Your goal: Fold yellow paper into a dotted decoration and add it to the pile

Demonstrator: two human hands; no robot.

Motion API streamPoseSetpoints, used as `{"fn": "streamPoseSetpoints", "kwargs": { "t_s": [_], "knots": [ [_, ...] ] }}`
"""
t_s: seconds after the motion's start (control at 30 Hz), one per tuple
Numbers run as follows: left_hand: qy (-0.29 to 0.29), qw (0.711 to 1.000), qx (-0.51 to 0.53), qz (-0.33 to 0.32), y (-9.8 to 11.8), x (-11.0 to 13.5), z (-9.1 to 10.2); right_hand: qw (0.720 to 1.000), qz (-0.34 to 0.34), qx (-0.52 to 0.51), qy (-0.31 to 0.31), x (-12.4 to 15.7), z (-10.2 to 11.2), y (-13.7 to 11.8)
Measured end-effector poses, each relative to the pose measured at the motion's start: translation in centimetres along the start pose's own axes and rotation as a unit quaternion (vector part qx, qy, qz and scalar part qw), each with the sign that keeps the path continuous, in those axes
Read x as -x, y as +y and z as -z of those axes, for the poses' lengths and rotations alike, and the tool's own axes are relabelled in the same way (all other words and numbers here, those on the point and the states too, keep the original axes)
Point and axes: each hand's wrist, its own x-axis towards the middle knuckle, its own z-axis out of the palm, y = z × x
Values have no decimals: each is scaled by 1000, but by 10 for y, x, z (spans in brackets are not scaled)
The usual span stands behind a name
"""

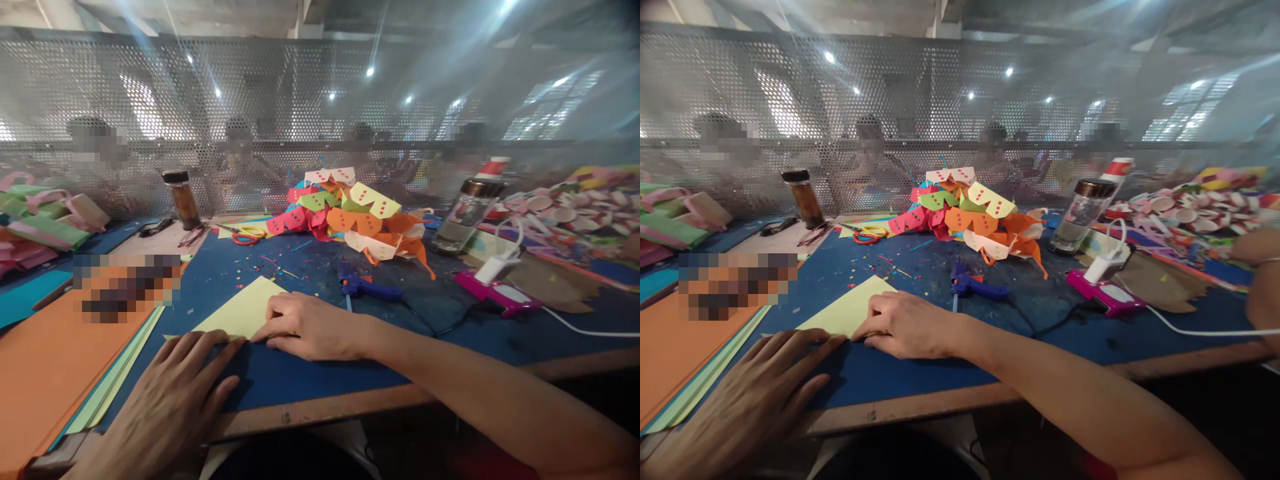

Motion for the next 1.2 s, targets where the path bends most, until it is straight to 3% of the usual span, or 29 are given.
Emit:
{"fn": "streamPoseSetpoints", "kwargs": {
  "t_s": [0.23, 0.57, 0.87, 1.2],
  "knots": [
    [35, 999, -18, 4, -3, 7, 4, 1000, -12, -20, -2, 1, 1, 1],
    [24, 999, -35, 33, -26, 36, -4, 1000, -4, -24, 5, 0, 0, 2],
    [30, 998, -29, 47, -28, 44, -5, 1000, -2, -26, 5, 0, 2, 1],
    [18, 999, -26, 33, -48, 58, -2, 1000, 1, -22, 4, 1, 1, 1]
  ]
}}
